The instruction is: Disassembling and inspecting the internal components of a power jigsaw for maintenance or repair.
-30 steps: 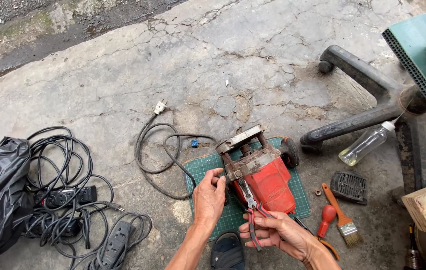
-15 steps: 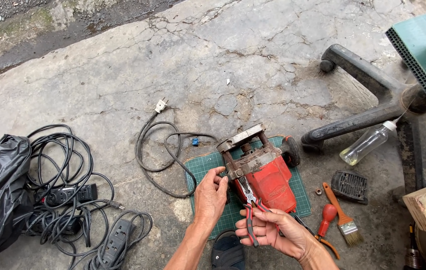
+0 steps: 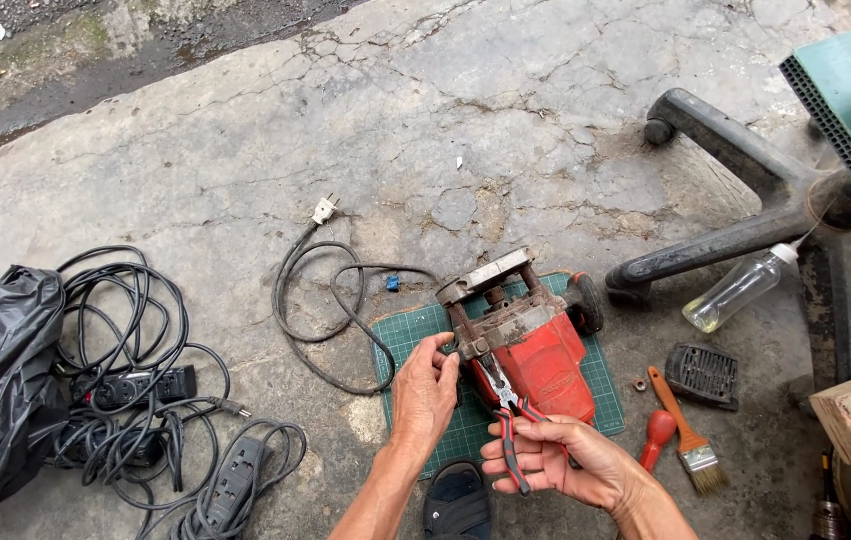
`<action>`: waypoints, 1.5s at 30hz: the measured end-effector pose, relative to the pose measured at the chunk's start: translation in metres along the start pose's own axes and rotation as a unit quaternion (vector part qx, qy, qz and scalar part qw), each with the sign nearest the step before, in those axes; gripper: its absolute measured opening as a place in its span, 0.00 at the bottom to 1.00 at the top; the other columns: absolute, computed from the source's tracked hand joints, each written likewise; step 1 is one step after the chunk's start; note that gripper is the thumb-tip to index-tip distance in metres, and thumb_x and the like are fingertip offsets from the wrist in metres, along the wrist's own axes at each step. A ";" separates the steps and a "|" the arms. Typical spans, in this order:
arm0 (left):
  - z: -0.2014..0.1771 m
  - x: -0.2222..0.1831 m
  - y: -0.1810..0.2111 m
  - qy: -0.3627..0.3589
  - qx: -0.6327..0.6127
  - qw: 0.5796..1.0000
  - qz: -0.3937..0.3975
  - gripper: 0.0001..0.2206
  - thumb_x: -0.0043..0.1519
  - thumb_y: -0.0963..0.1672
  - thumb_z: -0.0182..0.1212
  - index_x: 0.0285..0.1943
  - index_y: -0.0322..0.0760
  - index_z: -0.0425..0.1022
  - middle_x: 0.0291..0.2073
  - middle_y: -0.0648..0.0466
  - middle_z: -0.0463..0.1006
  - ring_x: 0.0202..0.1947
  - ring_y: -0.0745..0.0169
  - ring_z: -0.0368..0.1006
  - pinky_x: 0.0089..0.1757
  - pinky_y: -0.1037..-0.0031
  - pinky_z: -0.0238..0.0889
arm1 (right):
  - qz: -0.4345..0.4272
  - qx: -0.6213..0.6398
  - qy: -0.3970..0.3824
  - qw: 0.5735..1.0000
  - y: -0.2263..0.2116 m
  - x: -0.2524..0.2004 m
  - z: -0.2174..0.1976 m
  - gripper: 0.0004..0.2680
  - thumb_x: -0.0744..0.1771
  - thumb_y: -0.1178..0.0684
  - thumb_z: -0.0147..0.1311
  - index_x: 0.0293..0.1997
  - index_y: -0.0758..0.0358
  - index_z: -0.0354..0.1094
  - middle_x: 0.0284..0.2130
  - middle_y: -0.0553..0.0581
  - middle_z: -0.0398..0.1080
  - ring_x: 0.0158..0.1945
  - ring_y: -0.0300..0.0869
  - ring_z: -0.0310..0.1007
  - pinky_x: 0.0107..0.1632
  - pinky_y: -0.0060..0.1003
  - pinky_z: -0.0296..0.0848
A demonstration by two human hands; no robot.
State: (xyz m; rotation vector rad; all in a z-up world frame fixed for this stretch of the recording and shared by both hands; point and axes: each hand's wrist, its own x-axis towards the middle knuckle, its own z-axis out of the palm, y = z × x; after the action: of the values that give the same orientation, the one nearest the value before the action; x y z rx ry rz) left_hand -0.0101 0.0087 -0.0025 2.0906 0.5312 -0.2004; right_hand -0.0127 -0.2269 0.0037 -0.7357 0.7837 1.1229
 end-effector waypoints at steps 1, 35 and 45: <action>0.001 0.002 -0.003 0.001 0.000 1.000 -0.001 0.16 0.69 0.43 0.62 0.67 0.46 0.79 0.31 0.62 0.78 0.27 0.73 0.74 0.29 0.77 0.72 | 0.001 0.000 0.000 1.000 -0.001 0.001 0.000 0.17 0.71 0.60 0.49 0.66 0.87 0.69 0.51 0.89 0.76 0.50 0.72 0.79 0.53 0.65 0.81; 0.014 -0.023 -0.053 0.056 -0.188 0.968 -0.158 0.26 0.66 0.53 0.60 0.74 0.46 0.75 0.60 0.52 0.82 0.59 0.61 0.78 0.56 0.63 0.75 | -0.234 -0.538 0.260 0.767 0.091 0.026 -0.012 0.09 0.72 0.46 0.52 0.55 0.51 0.75 0.35 0.54 0.83 0.34 0.45 0.83 0.41 0.45 0.77; 0.013 -0.009 -0.060 -0.084 -0.259 0.955 -0.114 0.41 0.57 0.48 0.73 0.83 0.40 0.62 0.66 0.40 0.81 0.64 0.50 0.81 0.62 0.62 0.74 | -0.067 -0.715 0.307 0.625 0.174 0.049 -0.186 0.10 0.70 0.40 0.52 0.54 0.42 0.73 0.44 0.54 0.83 0.52 0.56 0.82 0.52 0.53 0.79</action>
State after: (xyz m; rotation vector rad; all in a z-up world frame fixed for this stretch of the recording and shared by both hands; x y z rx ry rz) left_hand -0.0446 0.0231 -0.0525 1.4868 0.6422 -0.3290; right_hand -0.1988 -0.3116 -0.1560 -2.5987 0.1623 1.2165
